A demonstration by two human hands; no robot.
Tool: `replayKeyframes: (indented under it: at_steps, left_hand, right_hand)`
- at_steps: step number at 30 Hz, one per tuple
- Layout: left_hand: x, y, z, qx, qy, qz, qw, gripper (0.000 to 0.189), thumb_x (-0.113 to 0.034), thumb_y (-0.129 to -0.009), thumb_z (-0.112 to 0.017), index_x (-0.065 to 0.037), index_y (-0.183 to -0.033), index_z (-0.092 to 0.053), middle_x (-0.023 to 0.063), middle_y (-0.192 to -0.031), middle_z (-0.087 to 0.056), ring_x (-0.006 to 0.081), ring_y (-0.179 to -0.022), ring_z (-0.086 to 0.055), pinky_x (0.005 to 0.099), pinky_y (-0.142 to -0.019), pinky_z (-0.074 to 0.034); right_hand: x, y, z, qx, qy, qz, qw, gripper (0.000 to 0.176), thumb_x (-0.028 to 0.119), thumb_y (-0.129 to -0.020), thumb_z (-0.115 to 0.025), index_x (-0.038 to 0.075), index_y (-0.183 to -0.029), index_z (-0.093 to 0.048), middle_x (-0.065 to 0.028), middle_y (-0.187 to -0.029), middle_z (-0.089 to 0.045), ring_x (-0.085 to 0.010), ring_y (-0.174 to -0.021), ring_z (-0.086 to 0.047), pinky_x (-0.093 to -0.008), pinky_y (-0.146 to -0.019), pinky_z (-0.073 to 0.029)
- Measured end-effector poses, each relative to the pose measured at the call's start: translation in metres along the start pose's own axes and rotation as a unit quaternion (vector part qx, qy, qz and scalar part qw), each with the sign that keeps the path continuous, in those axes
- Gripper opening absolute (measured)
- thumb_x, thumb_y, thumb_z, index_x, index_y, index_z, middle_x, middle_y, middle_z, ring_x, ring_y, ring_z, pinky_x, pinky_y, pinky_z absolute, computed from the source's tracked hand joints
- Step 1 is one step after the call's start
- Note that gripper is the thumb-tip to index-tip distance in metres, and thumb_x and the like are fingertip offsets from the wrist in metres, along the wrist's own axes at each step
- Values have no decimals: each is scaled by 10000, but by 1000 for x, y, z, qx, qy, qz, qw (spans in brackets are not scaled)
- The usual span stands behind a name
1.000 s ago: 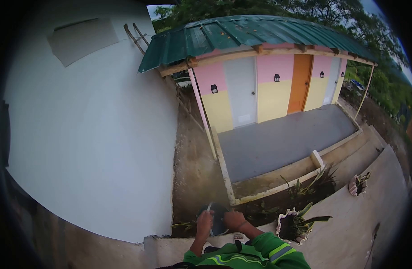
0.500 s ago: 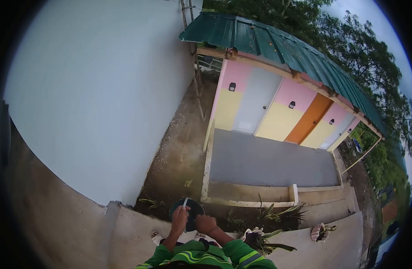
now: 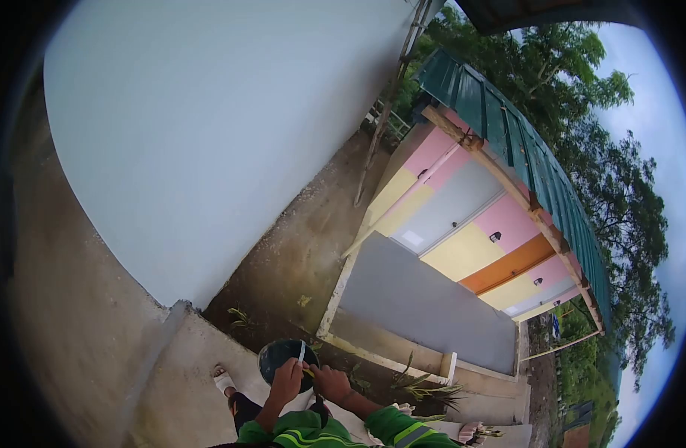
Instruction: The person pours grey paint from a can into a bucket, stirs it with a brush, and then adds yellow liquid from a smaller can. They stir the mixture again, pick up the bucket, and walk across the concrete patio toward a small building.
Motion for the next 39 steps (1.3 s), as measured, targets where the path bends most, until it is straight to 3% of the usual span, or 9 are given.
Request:
replayKeyframes:
  at_steps: [10, 13, 16, 19, 24, 29, 35, 37, 39]
  left_hand:
    - [39, -15, 126, -38, 53, 39, 997, 254, -233, -993, -435, -44, -964, -602, 234, -822, -654, 449, -823, -639, 501, -706, -496]
    - [38, -10, 161, -67, 71, 67, 993, 260, -235, -993, -432, -40, -969, -603, 229, -817, -660, 444, -823, -646, 493, -709, -499]
    - [33, -10, 192, -103, 64, 56, 991, 265, -231, -992, -428, -33, -977, -603, 229, -811, -663, 434, -828, -654, 482, -713, -504]
    - [27, -13, 218, -94, 38, 63, 993, 250, -205, -988, -425, -32, -1000, -605, 230, -857, -663, 417, -862, -655, 477, -715, -507]
    - [18, -22, 232, -82, 7, 83, 993, 273, -216, -1017, -381, -57, -1037, -602, 198, -917, -645, 376, -870, -644, 438, -733, -493]
    - [8, -24, 224, -108, 104, 61, 987, 197, -181, -1011, -445, -23, -992, -562, 219, -846, -642, 416, -802, -645, 435, -697, -490]
    - [-5, -19, 215, -111, 107, 61, 986, 210, -185, -1007, -429, -19, -999, -558, 221, -839, -652, 412, -822, -650, 441, -708, -498]
    - [-8, -19, 218, -131, 84, 94, 983, 248, -209, -1008, -415, -19, -1000, -574, 214, -851, -661, 405, -822, -654, 434, -709, -497]
    - [12, -25, 218, -164, 47, 38, 985, 225, -158, -1004, -433, -9, -962, -595, 12, -606, -457, 89, -554, -426, 279, -534, -369]
  right_hand:
    - [90, -86, -70, 208, -396, -121, 886, 423, 298, -930, -569, 103, -1299, -501, -172, -1039, -678, -288, -867, -688, -375, -695, -554]
    - [116, -103, -76, 202, -278, 60, 937, 389, 285, -929, -561, 81, -1259, -535, -116, -982, -672, -230, -799, -663, -312, -644, -539]
    - [159, -120, -38, 262, -340, -238, 871, 408, 273, -888, -609, 113, -1255, -530, -127, -959, -671, -288, -814, -682, -371, -654, -546]
    - [186, -137, -5, 67, -59, -44, 995, 407, 291, -861, -633, 140, -1224, -531, -156, -926, -672, -356, -810, -685, -448, -656, -543]
    - [202, -145, 12, 28, 51, -14, 998, 315, 261, -876, -587, 129, -1156, -527, -199, -894, -615, -407, -733, -659, -526, -625, -533]
    - [189, -142, 8, 144, -126, -64, 979, 332, 346, -910, -532, 104, -1133, -578, -231, -919, -669, -441, -883, -652, -545, -796, -509]
    - [190, -153, 27, 164, -319, -100, 928, 409, 363, -908, -549, -6, -1045, -662, -133, -888, -632, -183, -720, -652, -330, -661, -505]
    - [172, -152, 13, 104, -266, -90, 954, 303, 320, -910, -610, 42, -1032, -615, -156, -862, -680, -318, -798, -670, -437, -720, -510]
    - [179, -154, 24, 71, -136, -59, 986, 289, 324, -920, -579, 114, -1116, -550, -210, -922, -672, -427, -846, -636, -515, -732, -503]
Point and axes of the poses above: each hand's wrist, its own y-axis away from the middle knuckle, its own z-axis out of the back of the hand, x = y × z, the point moved 5 cm from there along -y, towards the middle knuckle
